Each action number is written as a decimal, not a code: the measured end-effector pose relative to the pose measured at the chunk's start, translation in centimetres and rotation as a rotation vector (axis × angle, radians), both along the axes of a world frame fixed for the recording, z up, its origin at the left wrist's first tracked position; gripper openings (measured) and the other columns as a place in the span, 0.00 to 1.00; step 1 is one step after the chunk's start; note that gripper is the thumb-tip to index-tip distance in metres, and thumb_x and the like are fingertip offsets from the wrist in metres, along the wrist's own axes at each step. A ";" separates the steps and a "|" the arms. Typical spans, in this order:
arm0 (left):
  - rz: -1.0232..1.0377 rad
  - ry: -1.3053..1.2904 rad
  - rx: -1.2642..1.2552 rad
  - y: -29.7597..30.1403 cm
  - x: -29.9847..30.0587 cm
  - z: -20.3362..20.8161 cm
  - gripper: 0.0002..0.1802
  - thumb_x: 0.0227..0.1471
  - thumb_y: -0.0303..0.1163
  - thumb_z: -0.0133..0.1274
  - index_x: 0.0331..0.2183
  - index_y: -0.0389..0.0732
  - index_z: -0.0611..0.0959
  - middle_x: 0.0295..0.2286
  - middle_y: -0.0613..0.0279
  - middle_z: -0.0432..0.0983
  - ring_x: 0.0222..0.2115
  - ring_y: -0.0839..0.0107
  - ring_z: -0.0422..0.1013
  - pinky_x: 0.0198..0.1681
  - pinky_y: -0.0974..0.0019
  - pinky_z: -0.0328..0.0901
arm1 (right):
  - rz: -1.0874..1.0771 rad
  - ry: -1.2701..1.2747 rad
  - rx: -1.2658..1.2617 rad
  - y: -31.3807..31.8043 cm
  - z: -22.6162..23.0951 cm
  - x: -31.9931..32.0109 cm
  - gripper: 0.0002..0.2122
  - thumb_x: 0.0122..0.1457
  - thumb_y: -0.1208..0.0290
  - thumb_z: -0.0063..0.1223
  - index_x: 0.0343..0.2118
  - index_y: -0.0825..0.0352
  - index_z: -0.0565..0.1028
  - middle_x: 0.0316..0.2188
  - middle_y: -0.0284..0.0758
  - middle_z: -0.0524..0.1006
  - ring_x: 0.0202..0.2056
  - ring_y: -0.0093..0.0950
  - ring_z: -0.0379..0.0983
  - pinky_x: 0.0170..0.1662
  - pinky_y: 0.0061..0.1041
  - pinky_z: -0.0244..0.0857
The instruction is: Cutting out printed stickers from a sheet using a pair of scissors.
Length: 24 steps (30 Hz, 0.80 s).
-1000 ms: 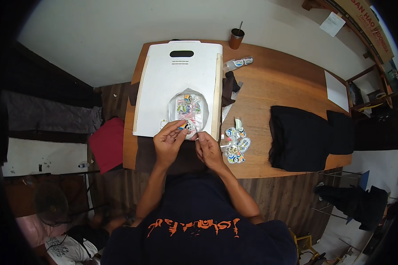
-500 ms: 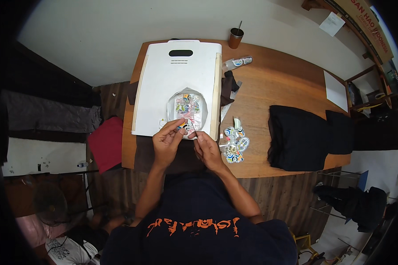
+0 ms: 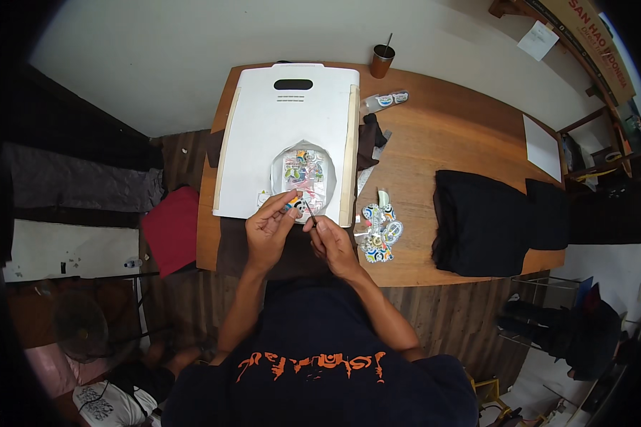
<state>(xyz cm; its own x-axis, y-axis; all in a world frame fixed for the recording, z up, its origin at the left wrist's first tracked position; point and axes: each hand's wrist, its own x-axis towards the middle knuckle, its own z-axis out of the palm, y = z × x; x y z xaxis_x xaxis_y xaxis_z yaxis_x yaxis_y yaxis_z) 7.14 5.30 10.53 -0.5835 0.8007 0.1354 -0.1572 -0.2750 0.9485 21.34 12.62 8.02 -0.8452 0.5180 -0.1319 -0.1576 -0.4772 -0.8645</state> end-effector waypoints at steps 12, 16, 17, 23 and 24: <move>-0.001 0.021 -0.041 -0.1 0.0 0.3 0.18 0.58 0.15 0.51 0.51 0.29 0.78 0.47 0.54 0.74 0.45 0.74 0.72 0.48 0.74 0.67 | -0.020 0.032 -0.017 -0.1 0.4 -0.2 0.17 0.72 0.56 0.34 0.41 0.67 0.69 0.15 0.22 0.55 0.15 0.13 0.47 0.20 0.15 0.44; -0.001 0.023 -0.038 -0.1 0.0 0.4 0.18 0.58 0.15 0.51 0.51 0.29 0.78 0.47 0.54 0.74 0.45 0.74 0.72 0.48 0.74 0.67 | -0.012 0.024 -0.014 -0.1 0.3 -0.1 0.17 0.72 0.56 0.34 0.40 0.67 0.69 0.15 0.22 0.55 0.15 0.13 0.47 0.20 0.15 0.44; 0.001 0.023 -0.041 -0.1 0.0 0.4 0.18 0.58 0.15 0.51 0.51 0.29 0.78 0.47 0.54 0.74 0.45 0.74 0.72 0.48 0.74 0.67 | -0.007 0.018 -0.013 -0.1 0.3 -0.1 0.17 0.72 0.56 0.34 0.40 0.68 0.69 0.15 0.22 0.55 0.15 0.13 0.48 0.20 0.15 0.44; -0.003 0.026 -0.047 -0.1 0.0 0.2 0.18 0.58 0.15 0.50 0.51 0.29 0.78 0.47 0.54 0.74 0.45 0.74 0.72 0.48 0.74 0.67 | -0.019 0.027 0.004 -0.1 0.1 -0.2 0.17 0.72 0.57 0.34 0.40 0.68 0.69 0.15 0.22 0.55 0.15 0.13 0.48 0.20 0.15 0.45; -0.003 0.024 -0.040 -0.1 0.0 0.2 0.18 0.58 0.15 0.50 0.51 0.29 0.78 0.47 0.54 0.74 0.45 0.74 0.72 0.48 0.74 0.67 | -0.019 0.027 0.003 -0.1 0.0 -0.1 0.17 0.72 0.57 0.34 0.40 0.68 0.69 0.15 0.22 0.55 0.15 0.13 0.48 0.20 0.15 0.45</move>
